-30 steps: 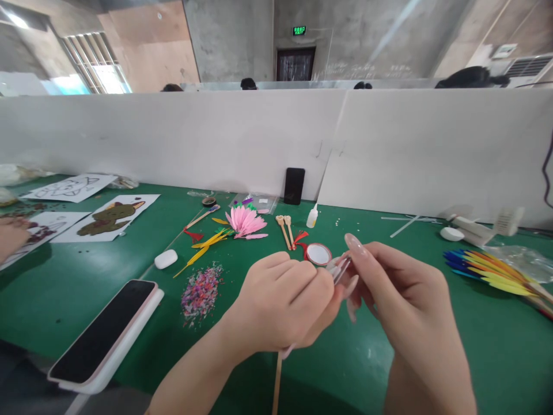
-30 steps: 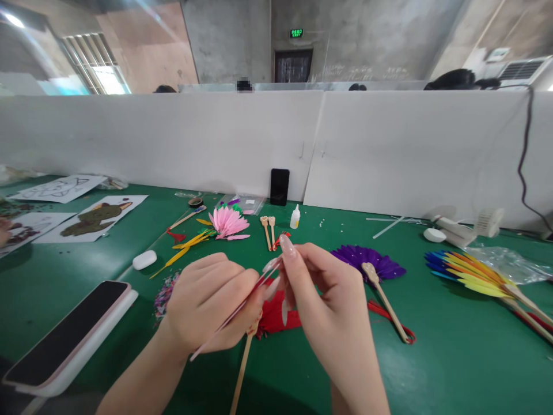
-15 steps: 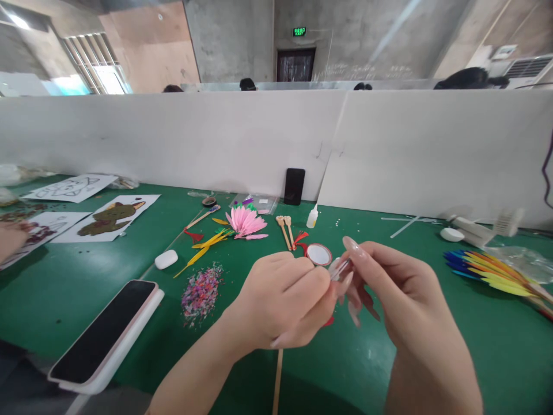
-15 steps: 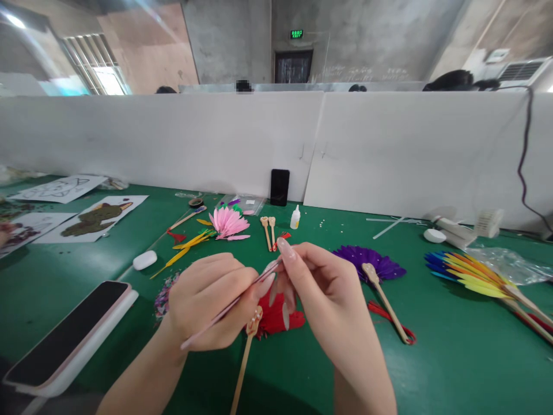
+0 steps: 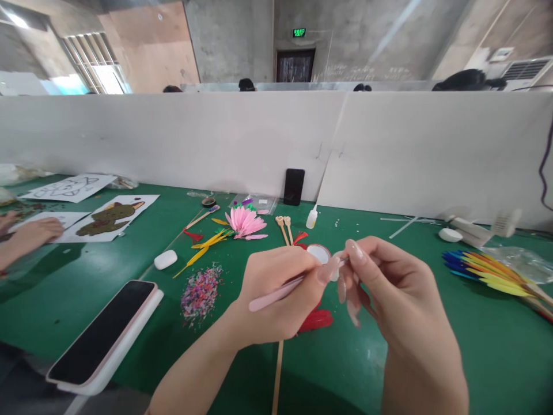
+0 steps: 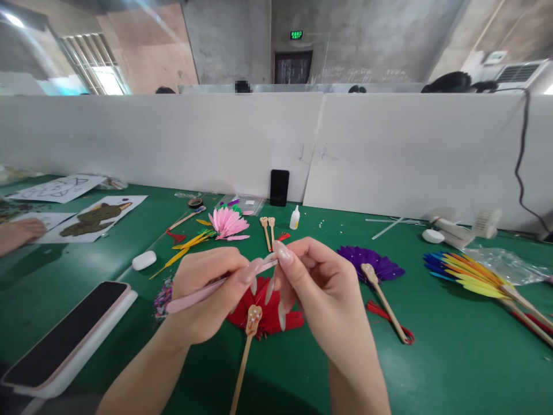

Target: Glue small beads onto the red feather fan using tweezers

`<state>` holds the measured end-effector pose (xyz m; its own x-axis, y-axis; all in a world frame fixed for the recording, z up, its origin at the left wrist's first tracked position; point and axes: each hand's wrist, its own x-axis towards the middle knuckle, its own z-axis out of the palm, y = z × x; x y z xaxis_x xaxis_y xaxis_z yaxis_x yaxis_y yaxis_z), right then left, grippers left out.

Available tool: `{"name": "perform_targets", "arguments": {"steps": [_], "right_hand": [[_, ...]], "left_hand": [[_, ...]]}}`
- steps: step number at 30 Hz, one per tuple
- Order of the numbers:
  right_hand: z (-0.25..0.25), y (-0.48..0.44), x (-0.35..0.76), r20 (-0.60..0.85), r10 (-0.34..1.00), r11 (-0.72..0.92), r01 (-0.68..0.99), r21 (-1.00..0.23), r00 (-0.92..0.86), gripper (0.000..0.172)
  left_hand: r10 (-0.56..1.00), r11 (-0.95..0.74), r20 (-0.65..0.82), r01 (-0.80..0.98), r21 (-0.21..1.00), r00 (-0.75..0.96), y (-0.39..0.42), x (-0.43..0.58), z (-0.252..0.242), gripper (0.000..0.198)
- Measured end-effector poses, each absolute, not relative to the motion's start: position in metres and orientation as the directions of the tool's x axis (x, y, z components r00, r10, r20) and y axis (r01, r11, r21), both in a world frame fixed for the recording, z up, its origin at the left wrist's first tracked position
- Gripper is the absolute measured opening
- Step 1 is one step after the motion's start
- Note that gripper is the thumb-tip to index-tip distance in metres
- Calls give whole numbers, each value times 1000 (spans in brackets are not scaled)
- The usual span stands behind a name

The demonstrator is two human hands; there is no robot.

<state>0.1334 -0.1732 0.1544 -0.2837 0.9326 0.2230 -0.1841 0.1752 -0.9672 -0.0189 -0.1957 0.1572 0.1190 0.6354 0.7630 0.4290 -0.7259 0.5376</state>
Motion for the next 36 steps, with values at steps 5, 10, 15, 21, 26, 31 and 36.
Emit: {"name": "perform_targets", "arguments": {"steps": [5, 10, 15, 21, 26, 31, 36], "right_hand": [[151, -175, 131, 228, 936, 167, -234, -958, -268, 22], [152, -177, 130, 255, 932, 194, -238, -952, -259, 26], [155, -179, 129, 253, 933, 217, -163, -962, -254, 28], [156, -181, 130, 238, 921, 189, -179, -965, -309, 28], [153, -179, 130, 220, 907, 131, -255, -958, -359, 28], [154, -178, 131, 216, 914, 128, -261, -957, -343, 30], [155, -179, 130, 222, 921, 147, -242, -959, -320, 32]], "left_hand": [[763, -635, 638, 301, 711, 104, -194, -20, 160, 36], [857, -511, 505, 49, 858, 101, -191, -18, 155, 37], [921, -340, 363, -165, 926, 142, -188, -18, 148, 36], [930, -266, 301, -181, 947, 211, -183, -20, 144, 40], [937, -230, 284, -253, 940, 202, -184, -20, 144, 38], [928, -259, 316, -272, 927, 195, -187, -21, 146, 36], [910, -374, 394, -155, 914, 126, -190, -17, 150, 36]]}}
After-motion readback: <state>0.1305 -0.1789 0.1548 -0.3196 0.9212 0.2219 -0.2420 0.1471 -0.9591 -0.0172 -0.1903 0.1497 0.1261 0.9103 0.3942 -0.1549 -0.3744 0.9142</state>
